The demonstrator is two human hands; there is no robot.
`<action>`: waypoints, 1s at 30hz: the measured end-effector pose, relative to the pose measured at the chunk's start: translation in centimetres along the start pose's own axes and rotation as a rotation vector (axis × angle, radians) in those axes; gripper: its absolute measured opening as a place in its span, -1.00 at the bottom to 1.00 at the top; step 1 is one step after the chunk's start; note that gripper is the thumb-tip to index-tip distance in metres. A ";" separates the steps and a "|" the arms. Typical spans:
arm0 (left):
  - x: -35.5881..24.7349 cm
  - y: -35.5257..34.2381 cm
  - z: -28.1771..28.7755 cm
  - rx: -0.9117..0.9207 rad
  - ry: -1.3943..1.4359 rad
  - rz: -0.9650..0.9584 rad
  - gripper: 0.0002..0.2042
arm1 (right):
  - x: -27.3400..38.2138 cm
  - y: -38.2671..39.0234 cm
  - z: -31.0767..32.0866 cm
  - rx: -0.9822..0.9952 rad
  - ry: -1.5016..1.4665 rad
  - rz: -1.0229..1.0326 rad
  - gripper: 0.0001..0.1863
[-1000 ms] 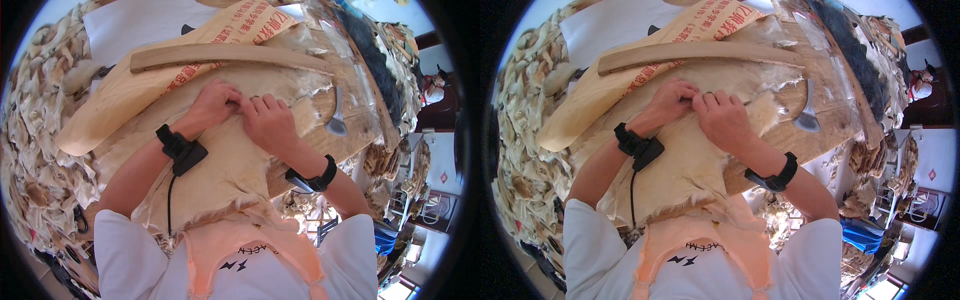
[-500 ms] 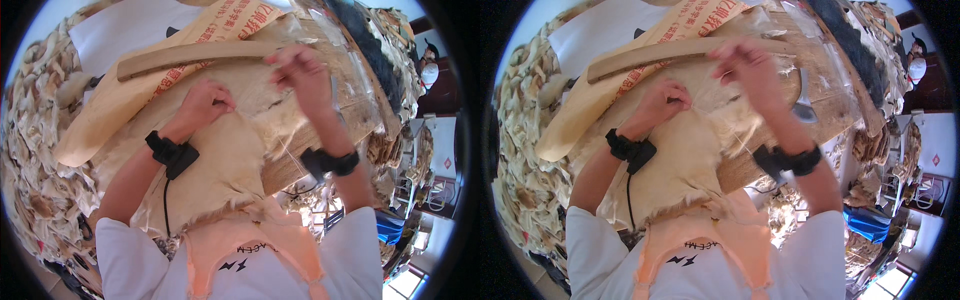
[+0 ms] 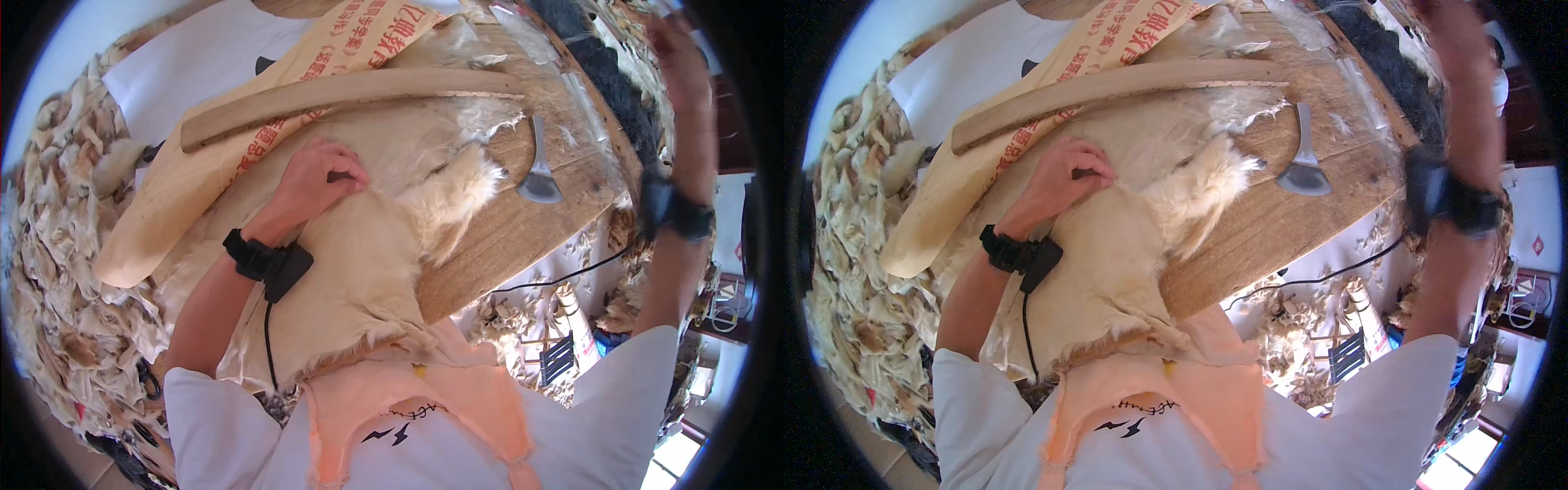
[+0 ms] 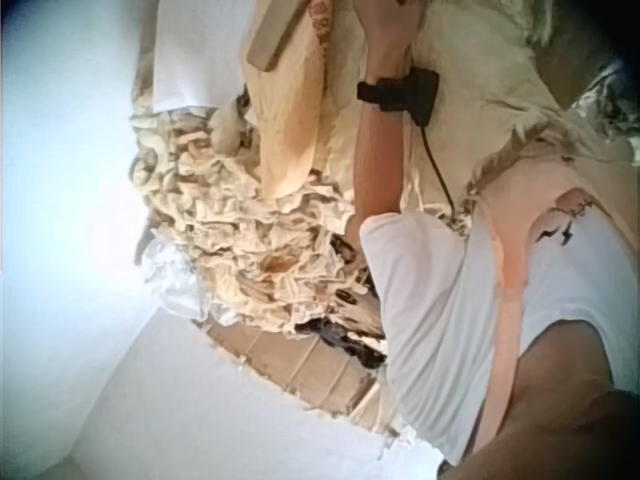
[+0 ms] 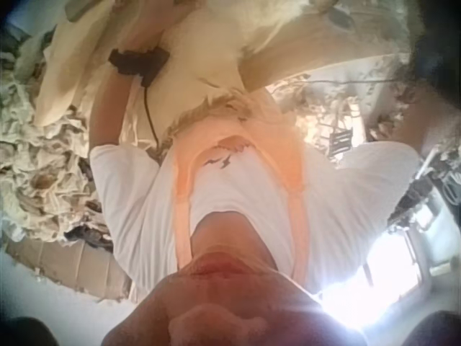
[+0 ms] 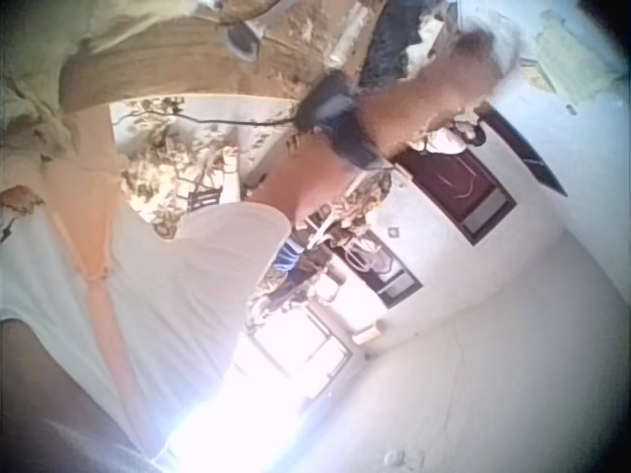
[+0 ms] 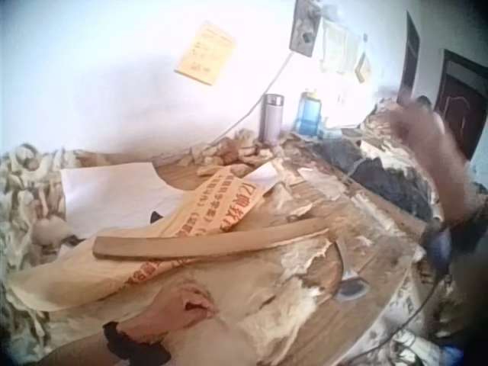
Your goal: Cutting and sewing together animal hides using a template and a hand knife.
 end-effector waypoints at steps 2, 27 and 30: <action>0.6 1.1 0.9 -0.054 0.011 -0.007 -0.88 | -7.6 4.8 -7.1 0.421 0.292 -0.334 -0.71; 0.3 1.0 0.5 -0.045 -0.002 -0.025 -0.84 | -2.4 16.4 -22.0 0.711 0.436 0.187 -0.92; 0.3 0.9 0.4 -0.040 0.013 -0.025 -0.84 | -4.0 16.0 -19.8 0.745 0.126 -0.221 -0.90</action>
Point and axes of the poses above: each hand's wrist, its own y-axis away from the middle knuckle, its own z-axis out of the back of the hand, x = y × z, the point moved 9 cm from there along -y, towards the middle knuckle, and after that the axes turned 7 degrees about y, right-handed, at the moved point
